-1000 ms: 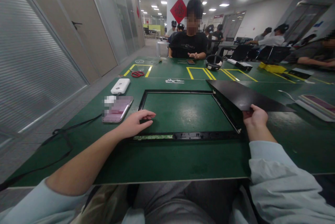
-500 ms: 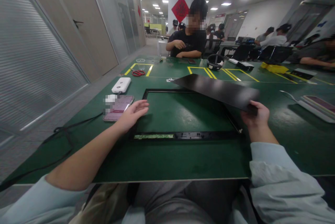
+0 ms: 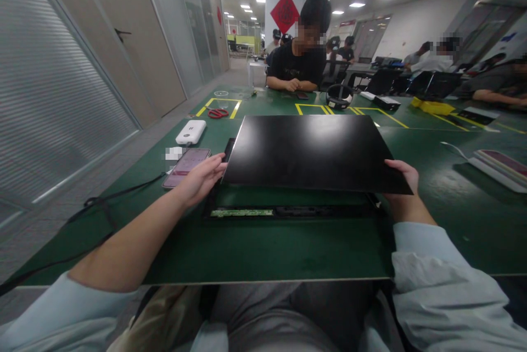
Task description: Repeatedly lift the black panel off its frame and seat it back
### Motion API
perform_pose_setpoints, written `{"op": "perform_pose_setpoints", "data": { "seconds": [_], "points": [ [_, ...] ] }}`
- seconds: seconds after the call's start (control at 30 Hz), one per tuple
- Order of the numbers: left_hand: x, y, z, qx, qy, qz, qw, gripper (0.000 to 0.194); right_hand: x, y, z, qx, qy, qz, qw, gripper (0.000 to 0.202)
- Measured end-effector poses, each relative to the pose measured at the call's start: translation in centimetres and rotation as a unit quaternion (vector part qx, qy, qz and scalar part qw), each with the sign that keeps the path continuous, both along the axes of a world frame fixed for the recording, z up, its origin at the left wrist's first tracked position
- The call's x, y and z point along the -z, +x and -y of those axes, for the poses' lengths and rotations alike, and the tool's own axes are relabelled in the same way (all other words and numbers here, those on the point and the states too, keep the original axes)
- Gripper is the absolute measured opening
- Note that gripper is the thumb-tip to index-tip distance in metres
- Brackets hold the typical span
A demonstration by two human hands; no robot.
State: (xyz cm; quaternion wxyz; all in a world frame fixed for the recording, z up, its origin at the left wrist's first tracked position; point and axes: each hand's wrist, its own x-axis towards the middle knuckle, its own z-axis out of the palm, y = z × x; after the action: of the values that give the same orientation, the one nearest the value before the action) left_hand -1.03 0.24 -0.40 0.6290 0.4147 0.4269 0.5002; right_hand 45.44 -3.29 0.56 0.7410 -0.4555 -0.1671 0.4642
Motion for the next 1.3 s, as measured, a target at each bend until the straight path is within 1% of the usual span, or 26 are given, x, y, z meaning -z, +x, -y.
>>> {"op": "perform_pose_setpoints", "data": {
  "seconds": [0.1, 0.17, 0.27, 0.33, 0.47, 0.63, 0.73, 0.87, 0.93, 1.03, 1.17, 1.23, 1.3],
  "points": [
    [-0.3, 0.0, 0.2, 0.024, 0.013, -0.008, 1.0, 0.041, -0.2, -0.4, 0.2, -0.032, -0.043, 0.015, 0.998, 0.025],
    [-0.4, 0.1, 0.4, 0.033, 0.019, -0.014, 0.999, 0.042, -0.2, -0.7, 0.4, -0.071, -0.043, 0.041, 0.996, 0.03],
    [-0.3, 0.1, 0.7, 0.015, 0.01, -0.021, 1.0, 0.046, 0.0, -0.8, 0.4, -0.115, -0.057, 0.073, 0.989, 0.036],
    [-0.2, 0.1, 0.8, 0.006, 0.005, -0.031, 0.999, 0.047, 0.2, -0.7, 0.3, -0.127, -0.07, 0.085, 0.986, 0.038],
    [0.1, 0.1, 0.7, 0.01, 0.018, -0.056, 0.998, 0.042, 0.8, -0.9, 0.1, -0.143, -0.085, 0.091, 0.982, 0.04],
    [0.1, 0.0, 0.4, -0.004, -0.022, -0.073, 0.997, 0.044, 1.5, -1.2, -0.1, -0.171, -0.101, 0.084, 0.976, 0.038],
    [0.1, 0.1, 0.5, -0.006, -0.022, -0.065, 0.998, 0.045, 1.7, -1.2, -0.2, -0.174, -0.089, 0.099, 0.976, 0.041],
    [0.2, 0.4, 0.7, -0.001, -0.006, -0.058, 0.998, 0.046, 1.9, -1.1, -0.3, -0.185, -0.013, 0.154, 0.97, 0.048],
    [0.2, 0.5, 0.7, 0.003, -0.004, -0.058, 0.998, 0.047, 1.9, -1.0, -0.4, -0.188, 0.008, 0.171, 0.967, 0.052],
    [0.2, 0.5, 0.7, 0.014, 0.001, -0.05, 0.999, 0.053, 1.9, -0.9, -0.4, -0.194, 0.002, 0.174, 0.966, 0.056],
    [0.1, 0.4, 0.7, 0.032, 0.007, -0.038, 0.999, 0.071, 2.0, -0.8, -0.5, -0.184, -0.006, 0.173, 0.968, 0.055],
    [0.1, 0.3, 0.6, 0.036, 0.005, -0.04, 0.999, 0.077, 2.2, -0.6, -0.7, -0.178, 0.003, 0.191, 0.965, 0.054],
    [0.2, 0.3, 0.6, 0.037, 0.005, -0.04, 0.999, 0.08, 2.5, -0.4, -0.8, -0.186, 0.01, 0.215, 0.959, 0.054]
  ]
}}
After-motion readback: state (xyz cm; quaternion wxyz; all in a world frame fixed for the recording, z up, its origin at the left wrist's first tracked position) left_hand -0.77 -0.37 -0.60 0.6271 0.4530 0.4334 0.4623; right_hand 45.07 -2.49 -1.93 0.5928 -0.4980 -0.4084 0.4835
